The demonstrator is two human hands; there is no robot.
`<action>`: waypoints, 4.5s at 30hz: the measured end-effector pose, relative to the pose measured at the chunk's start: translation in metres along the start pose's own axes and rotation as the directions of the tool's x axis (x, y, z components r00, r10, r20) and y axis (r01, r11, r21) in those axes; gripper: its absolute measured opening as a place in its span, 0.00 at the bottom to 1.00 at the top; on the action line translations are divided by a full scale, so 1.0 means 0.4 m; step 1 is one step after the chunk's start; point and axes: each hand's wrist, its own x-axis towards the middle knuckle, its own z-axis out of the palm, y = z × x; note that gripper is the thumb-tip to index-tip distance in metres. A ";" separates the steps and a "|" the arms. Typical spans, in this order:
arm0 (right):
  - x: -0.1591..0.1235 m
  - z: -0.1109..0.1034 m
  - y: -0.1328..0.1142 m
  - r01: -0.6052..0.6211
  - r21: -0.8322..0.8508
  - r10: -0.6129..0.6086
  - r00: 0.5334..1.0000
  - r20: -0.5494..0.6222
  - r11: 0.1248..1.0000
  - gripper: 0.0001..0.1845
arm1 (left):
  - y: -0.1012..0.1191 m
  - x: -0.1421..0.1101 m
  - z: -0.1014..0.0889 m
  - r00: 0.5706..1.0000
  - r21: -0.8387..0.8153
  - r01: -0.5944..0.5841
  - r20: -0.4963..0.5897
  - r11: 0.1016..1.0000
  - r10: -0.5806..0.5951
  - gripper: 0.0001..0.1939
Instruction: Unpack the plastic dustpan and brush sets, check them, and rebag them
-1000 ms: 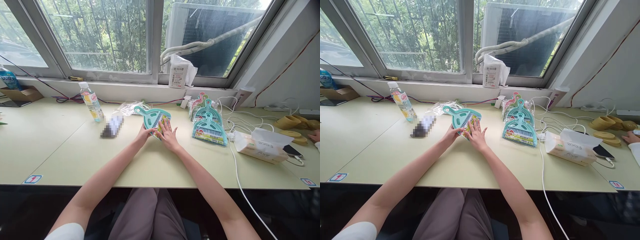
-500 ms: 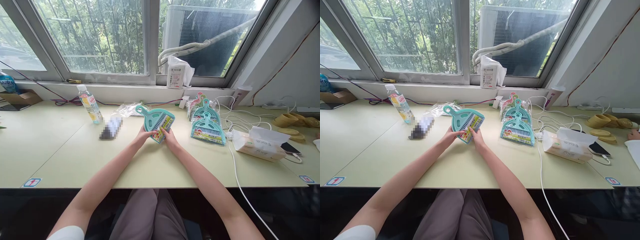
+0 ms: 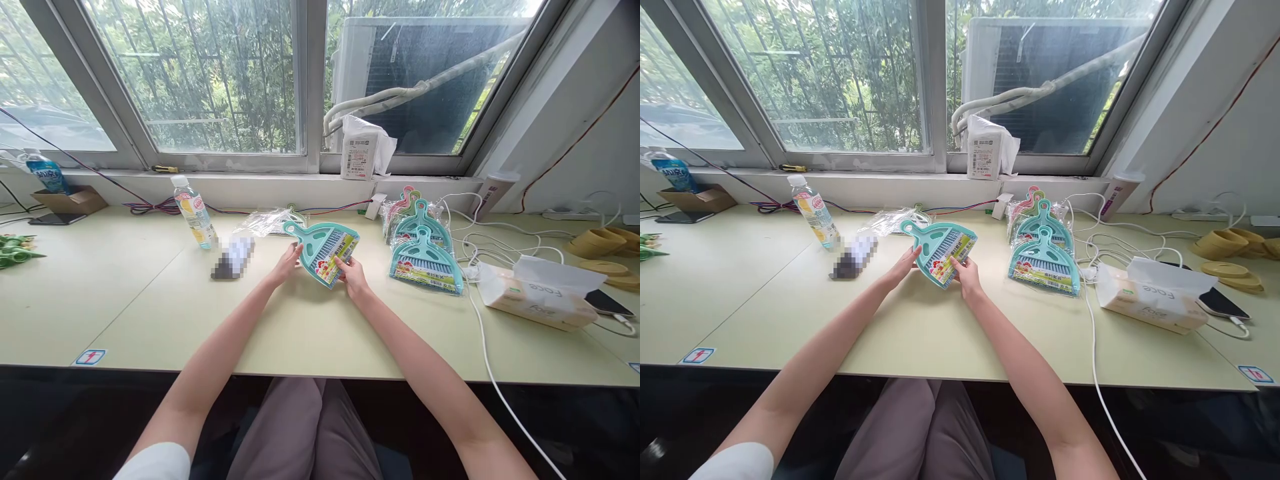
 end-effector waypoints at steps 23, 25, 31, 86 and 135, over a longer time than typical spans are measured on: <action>0.011 -0.017 -0.006 -0.001 0.009 0.002 0.993 -0.117 1.000 0.13 | -0.017 0.018 -0.127 0.680 0.738 -0.018 -0.486 0.675 0.550 0.21; 0.005 -0.021 -0.019 0.006 0.035 0.001 0.981 -0.194 0.999 0.11 | 0.007 -0.001 -0.121 0.709 0.662 -0.079 -0.488 0.745 0.509 0.27; 0.027 -0.065 -0.037 0.026 0.129 0.010 0.963 -0.270 0.991 0.09 | 0.048 -0.012 -0.144 0.909 0.600 -0.071 -0.289 0.796 0.299 0.17; 0.011 -0.041 -0.014 0.053 -0.227 -0.055 0.999 0.000 0.972 0.17 | 0.049 -0.038 -0.048 0.940 0.934 0.054 -0.168 0.354 0.298 0.20; -0.037 -0.006 -0.047 0.165 -0.252 -0.204 0.970 -0.134 0.954 0.20 | 0.007 -0.011 -0.090 0.615 0.747 0.079 -0.557 0.660 0.558 0.08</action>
